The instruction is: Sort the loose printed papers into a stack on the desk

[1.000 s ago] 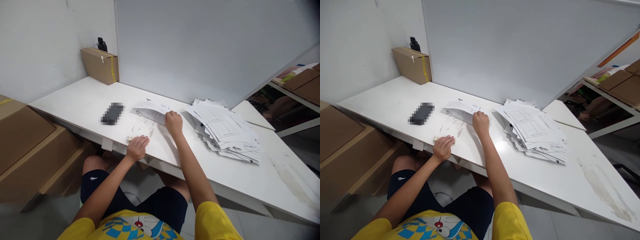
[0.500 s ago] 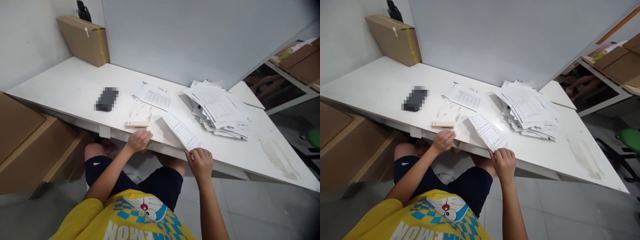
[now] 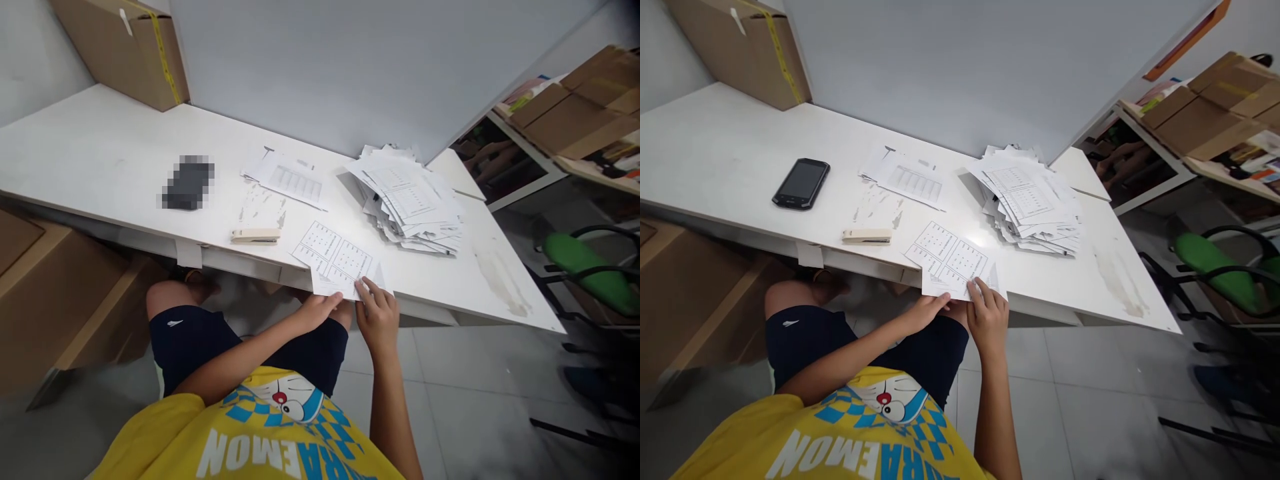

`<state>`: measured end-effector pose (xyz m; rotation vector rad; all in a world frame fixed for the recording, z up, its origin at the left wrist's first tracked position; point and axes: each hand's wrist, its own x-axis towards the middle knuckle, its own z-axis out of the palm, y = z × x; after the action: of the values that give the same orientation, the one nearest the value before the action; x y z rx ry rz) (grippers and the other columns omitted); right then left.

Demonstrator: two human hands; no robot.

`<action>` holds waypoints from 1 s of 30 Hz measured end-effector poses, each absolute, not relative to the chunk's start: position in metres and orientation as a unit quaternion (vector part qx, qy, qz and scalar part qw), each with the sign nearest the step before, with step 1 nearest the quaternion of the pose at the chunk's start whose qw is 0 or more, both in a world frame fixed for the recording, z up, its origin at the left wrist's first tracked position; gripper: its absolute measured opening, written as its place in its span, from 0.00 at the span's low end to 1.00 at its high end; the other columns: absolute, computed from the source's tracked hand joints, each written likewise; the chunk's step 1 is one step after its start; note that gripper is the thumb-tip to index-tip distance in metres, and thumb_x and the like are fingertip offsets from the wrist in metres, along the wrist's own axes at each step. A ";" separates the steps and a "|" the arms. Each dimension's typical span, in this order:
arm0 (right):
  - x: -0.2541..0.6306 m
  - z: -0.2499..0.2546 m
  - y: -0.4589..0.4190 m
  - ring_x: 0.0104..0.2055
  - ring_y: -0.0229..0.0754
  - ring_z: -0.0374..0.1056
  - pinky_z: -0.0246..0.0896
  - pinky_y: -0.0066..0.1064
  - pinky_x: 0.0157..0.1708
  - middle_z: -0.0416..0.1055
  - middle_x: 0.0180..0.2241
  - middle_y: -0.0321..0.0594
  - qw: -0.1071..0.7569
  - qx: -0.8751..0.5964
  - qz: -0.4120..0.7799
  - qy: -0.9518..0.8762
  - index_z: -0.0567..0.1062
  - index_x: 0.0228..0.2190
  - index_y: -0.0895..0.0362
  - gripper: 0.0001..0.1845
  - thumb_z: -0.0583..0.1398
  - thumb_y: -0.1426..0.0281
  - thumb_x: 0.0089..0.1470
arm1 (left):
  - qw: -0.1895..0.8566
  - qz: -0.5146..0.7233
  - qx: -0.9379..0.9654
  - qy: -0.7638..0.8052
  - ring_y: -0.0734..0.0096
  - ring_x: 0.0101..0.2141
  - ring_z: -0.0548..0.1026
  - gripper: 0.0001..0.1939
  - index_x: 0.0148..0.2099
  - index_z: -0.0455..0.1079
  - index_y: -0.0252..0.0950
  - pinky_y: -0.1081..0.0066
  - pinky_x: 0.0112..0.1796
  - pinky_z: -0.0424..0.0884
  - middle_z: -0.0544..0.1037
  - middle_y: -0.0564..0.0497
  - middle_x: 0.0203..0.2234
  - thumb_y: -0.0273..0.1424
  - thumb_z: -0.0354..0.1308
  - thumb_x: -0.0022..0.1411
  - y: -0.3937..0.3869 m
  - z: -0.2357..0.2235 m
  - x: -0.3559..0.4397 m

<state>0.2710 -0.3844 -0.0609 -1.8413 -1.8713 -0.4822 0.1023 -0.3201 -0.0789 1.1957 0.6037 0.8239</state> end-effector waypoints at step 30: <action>0.248 -0.046 -0.397 0.61 0.51 0.67 0.60 0.55 0.61 0.66 0.62 0.48 0.702 -0.589 0.242 -0.318 0.74 0.51 0.51 0.19 0.59 0.60 0.60 | 0.623 0.510 0.477 0.352 0.53 0.59 0.72 0.30 0.63 0.67 0.40 0.49 0.60 0.68 0.77 0.42 0.54 0.50 0.57 0.65 -0.320 -0.083 0.078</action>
<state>0.2477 -0.3966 -0.0461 -1.3121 -0.7069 0.5391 0.0780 -0.3200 -0.0832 1.0948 0.8092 1.1702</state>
